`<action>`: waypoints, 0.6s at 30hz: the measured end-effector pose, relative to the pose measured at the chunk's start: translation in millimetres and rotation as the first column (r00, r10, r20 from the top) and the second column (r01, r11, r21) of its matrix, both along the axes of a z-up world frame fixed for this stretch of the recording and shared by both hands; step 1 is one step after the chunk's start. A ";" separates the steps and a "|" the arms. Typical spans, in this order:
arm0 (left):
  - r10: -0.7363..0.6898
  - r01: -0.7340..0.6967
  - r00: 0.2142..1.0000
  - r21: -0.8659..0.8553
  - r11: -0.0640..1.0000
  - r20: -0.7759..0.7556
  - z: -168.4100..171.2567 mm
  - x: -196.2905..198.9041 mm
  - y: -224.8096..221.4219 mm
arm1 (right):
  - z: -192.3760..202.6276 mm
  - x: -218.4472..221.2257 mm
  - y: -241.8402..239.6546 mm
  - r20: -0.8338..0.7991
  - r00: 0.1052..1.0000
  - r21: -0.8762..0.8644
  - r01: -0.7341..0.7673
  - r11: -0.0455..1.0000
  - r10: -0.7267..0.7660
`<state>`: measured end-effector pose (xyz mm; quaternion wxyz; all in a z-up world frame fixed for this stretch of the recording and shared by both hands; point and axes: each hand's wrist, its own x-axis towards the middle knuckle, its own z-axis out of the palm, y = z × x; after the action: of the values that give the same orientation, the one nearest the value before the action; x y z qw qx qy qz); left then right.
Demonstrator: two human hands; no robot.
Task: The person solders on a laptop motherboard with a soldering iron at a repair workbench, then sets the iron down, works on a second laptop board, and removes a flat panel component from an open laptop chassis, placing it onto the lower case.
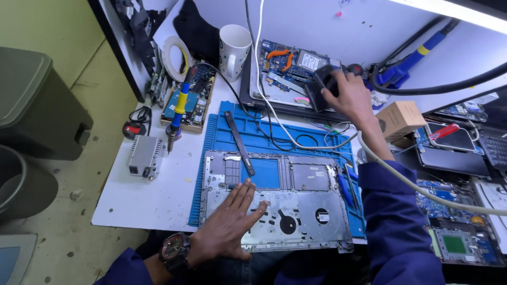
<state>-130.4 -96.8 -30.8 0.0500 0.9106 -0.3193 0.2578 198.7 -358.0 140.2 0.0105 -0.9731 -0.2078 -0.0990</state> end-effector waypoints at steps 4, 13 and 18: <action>-0.029 0.027 0.999 -0.030 0.999 -0.036 -5.6 0.6 -2.2 | -5.4 -40.7 -21.5 -0.273 0.950 -0.017 -0.161 0.987 0.150; -0.035 0.029 0.993 -0.051 0.998 -0.113 -17.4 1.1 -7.6 | -70.5 -52.5 -37.7 -0.347 0.893 -0.102 -0.339 0.935 0.286; -0.048 0.041 0.989 -0.051 0.998 -0.142 -14.9 0.6 -7.6 | -77.0 -38.4 -42.6 -0.209 0.926 -0.080 -0.337 0.938 0.315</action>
<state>-129.8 -104.4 -45.7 0.1005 0.9178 -0.3289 0.1983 160.3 -400.6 63.2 -0.0091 -0.9288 -0.3703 0.0111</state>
